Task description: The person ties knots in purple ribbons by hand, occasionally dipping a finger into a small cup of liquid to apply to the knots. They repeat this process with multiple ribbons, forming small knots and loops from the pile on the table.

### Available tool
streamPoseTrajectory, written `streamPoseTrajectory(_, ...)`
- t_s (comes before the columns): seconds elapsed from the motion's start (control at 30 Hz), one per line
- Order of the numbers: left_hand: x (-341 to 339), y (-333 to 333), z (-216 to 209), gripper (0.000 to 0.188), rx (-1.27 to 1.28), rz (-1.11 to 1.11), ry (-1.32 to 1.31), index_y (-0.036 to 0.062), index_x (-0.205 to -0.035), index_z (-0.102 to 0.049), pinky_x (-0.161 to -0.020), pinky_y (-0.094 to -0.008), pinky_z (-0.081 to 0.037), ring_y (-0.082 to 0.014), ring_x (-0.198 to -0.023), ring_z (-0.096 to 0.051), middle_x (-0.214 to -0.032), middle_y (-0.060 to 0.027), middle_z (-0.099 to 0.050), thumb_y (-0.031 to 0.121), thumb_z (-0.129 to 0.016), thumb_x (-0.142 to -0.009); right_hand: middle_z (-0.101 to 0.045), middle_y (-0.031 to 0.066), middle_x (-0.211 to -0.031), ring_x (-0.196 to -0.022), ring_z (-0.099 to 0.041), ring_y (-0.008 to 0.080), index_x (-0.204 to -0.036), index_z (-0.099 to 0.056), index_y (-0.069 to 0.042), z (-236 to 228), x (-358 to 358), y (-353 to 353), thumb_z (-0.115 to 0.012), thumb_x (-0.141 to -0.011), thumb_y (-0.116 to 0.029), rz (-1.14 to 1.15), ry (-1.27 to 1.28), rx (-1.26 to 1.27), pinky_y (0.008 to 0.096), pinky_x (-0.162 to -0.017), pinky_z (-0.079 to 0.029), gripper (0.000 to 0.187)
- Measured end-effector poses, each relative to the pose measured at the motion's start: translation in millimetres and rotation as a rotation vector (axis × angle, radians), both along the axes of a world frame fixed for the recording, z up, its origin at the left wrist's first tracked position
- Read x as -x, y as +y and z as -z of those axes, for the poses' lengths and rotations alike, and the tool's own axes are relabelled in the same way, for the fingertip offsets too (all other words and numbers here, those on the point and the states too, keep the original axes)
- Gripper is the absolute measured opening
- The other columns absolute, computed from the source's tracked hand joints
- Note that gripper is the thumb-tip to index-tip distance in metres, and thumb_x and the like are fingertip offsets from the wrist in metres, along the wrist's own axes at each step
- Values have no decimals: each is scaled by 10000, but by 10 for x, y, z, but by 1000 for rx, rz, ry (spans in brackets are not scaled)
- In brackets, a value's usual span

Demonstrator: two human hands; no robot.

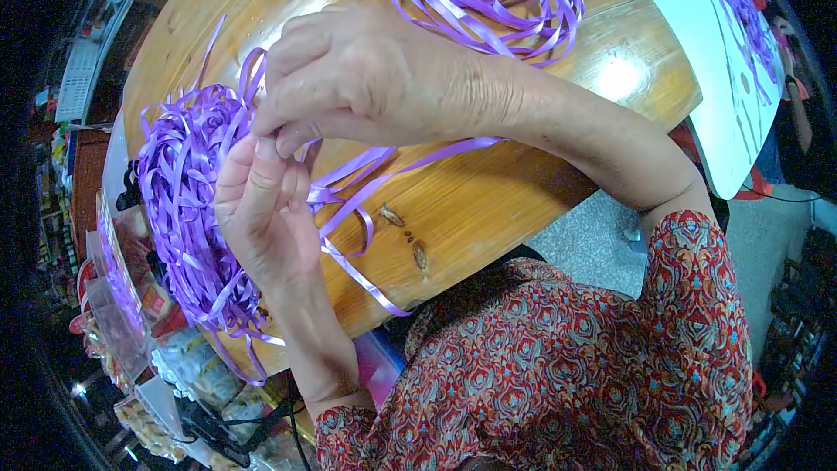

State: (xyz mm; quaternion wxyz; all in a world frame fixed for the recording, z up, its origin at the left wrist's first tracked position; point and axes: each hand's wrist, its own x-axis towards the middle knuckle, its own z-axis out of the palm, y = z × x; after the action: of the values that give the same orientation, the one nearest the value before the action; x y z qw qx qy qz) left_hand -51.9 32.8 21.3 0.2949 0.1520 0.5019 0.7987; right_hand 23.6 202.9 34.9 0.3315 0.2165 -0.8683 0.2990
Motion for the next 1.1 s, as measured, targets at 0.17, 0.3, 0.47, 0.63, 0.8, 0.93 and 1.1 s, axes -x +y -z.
streamPoseTrajectory(0.17,60,-29,12,79,12,108,9,-9,-879,-646,-494,-148,-330,-23,-550,-470,-739,-16,-628,9,-650,-802,-567,45,-855,-805,-559,206,-911,-585,-67,-12,-28,14,-636,-733,-165,79,120,-123,323,-708,-444,210)
streamPoseTrajectory(0.3,31,1,-55,69,104,-16,186,-17,-866,-645,-568,-155,-412,-50,-611,-547,-751,-33,-638,-13,-645,-797,-514,-2,-768,-818,-523,169,-794,-543,-110,6,-14,29,-558,-748,-217,201,214,-251,325,-716,-403,118)
streamPoseTrajectory(0.47,53,-21,-64,59,109,-73,248,-21,-843,-645,-644,-171,-458,-74,-666,-589,-752,-45,-642,-44,-636,-789,-524,1,-774,-818,-524,172,-791,-549,-106,26,6,35,-574,-757,-210,186,199,-205,331,-718,-408,113)
streamPoseTrajectory(0.63,88,-35,-79,45,86,-65,205,-14,-835,-643,-510,-147,-350,-24,-549,-481,-683,-1,-600,-29,-638,-793,-558,28,-783,-795,-560,197,-855,-582,-69,63,86,109,-630,-772,-191,98,181,-95,338,-701,-437,155)
streamPoseTrajectory(0.8,52,-13,-93,29,60,-39,150,-10,-827,-640,-430,-162,-197,7,-466,-330,-611,47,-526,-11,-640,-798,-604,65,-974,-866,-572,234,-1124,-577,-43,-16,1,167,-687,-745,-157,37,-199,201,339,-754,-461,411)
streamPoseTrajectory(0.93,39,-12,-97,33,72,-43,125,-14,-833,-638,-429,-158,-203,5,-463,-337,-604,50,-517,-13,-636,-800,-602,72,-980,-888,-570,243,-1126,-583,-54,-17,3,125,-685,-748,-177,-15,-166,135,346,-781,-453,411)
streamPoseTrajectory(1.1,57,-27,-60,38,62,-17,127,-16,-843,-637,-449,-149,-246,1,-498,-385,-638,40,-540,-14,-633,-805,-601,82,-968,-905,-567,262,-1136,-584,-62,10,-21,47,-703,-725,-220,64,-35,-41,357,-796,-445,456)
